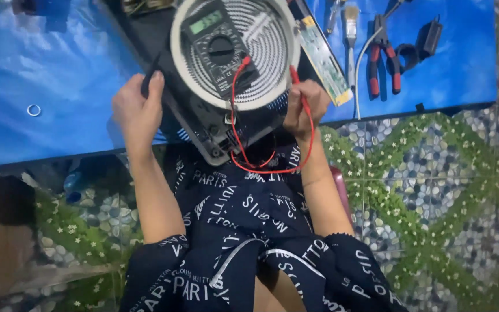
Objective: The person sits with a disassembled electronic device on their lap and uses a multimeter to test the circuit board. They connect the multimeter probes to various points on the board and a circular LED component, checking for continuity or voltage.
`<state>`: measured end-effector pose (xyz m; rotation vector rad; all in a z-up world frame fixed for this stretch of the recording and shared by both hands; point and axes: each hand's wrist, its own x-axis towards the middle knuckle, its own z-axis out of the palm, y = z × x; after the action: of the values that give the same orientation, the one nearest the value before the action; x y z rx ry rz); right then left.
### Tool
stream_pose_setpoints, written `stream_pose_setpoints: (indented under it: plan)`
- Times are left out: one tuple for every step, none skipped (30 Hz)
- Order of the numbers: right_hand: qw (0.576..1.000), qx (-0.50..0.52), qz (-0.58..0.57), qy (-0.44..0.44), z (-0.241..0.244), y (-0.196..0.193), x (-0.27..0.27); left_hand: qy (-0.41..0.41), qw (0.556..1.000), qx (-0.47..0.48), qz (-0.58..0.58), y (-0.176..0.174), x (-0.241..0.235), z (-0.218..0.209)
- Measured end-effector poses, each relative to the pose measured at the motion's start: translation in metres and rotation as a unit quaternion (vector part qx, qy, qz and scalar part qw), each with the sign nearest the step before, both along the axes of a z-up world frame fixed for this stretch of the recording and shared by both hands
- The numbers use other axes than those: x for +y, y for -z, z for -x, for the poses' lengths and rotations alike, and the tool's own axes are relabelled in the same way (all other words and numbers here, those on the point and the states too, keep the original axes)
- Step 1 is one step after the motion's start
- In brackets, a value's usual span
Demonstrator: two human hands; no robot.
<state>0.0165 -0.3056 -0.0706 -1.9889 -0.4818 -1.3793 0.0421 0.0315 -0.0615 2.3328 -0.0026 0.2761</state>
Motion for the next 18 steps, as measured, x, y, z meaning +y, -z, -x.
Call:
stream_pose_setpoints:
  plan:
    - [1.0, 0.003, -0.001, -0.025, -0.004, -0.004, -0.003, -0.011, 1.0, 0.01, 0.017, 0.004, 0.003, 0.009]
    - [1.0, 0.0, -0.001, -0.024, -0.01, -0.007, -0.006, -0.01, 1.0, 0.007, 0.017, 0.0, -0.003, 0.015]
    - [1.0, 0.012, 0.018, -0.022, -0.015, -0.012, -0.008, -0.042, 0.995, 0.028, 0.081, -0.004, -0.009, 0.021]
    - [0.999, 0.024, 0.036, -0.021, -0.019, -0.016, -0.009, -0.074, 0.986, 0.05, 0.143, -0.008, -0.014, 0.029]
    - [0.999, 0.022, 0.035, -0.02, -0.02, -0.022, -0.01, -0.072, 0.986, 0.049, 0.142, -0.007, -0.019, 0.031]
    - [0.998, 0.027, 0.05, -0.006, -0.02, -0.029, -0.01, -0.079, 0.98, 0.05, 0.174, -0.007, -0.023, 0.033]
    - [0.997, 0.032, 0.065, 0.008, -0.021, -0.035, -0.01, -0.086, 0.974, 0.051, 0.205, -0.007, -0.026, 0.035]
    - [0.997, 0.029, 0.065, 0.008, -0.013, -0.03, -0.009, -0.086, 0.974, 0.048, 0.205, -0.005, -0.026, 0.036]
    - [0.998, 0.039, 0.036, 0.032, -0.006, -0.026, -0.008, -0.088, 0.973, 0.06, 0.204, -0.003, -0.026, 0.038]
    - [0.997, 0.049, 0.007, 0.057, 0.001, -0.021, -0.008, -0.091, 0.972, 0.072, 0.202, -0.001, -0.027, 0.038]
    - [0.997, 0.045, 0.007, 0.057, 0.019, -0.018, -0.006, -0.09, 0.973, 0.069, 0.203, 0.003, -0.024, 0.037]
    - [0.993, 0.093, -0.04, 0.067, 0.039, -0.014, -0.005, -0.086, 0.976, 0.064, 0.188, 0.008, -0.023, 0.039]
    - [0.983, 0.14, -0.087, 0.076, 0.059, -0.01, -0.005, -0.082, 0.98, 0.059, 0.173, 0.014, -0.022, 0.04]
    - [0.983, 0.145, -0.087, 0.077, 0.065, -0.007, 0.001, -0.082, 0.98, 0.063, 0.172, 0.008, -0.023, 0.043]
    - [0.963, 0.2, -0.132, 0.12, 0.072, -0.004, 0.006, -0.061, 0.988, 0.057, 0.128, 0.002, -0.025, 0.047]
    - [0.938, 0.249, -0.175, 0.163, 0.077, -0.002, 0.01, -0.038, 0.995, 0.047, 0.085, -0.004, -0.028, 0.048]
    - [0.938, 0.25, -0.175, 0.164, 0.076, -0.01, 0.01, -0.037, 0.995, 0.048, 0.085, -0.011, -0.034, 0.053]
    - [0.927, 0.286, -0.189, 0.152, 0.071, -0.019, 0.009, -0.031, 0.996, 0.056, 0.07, -0.019, -0.041, 0.054]
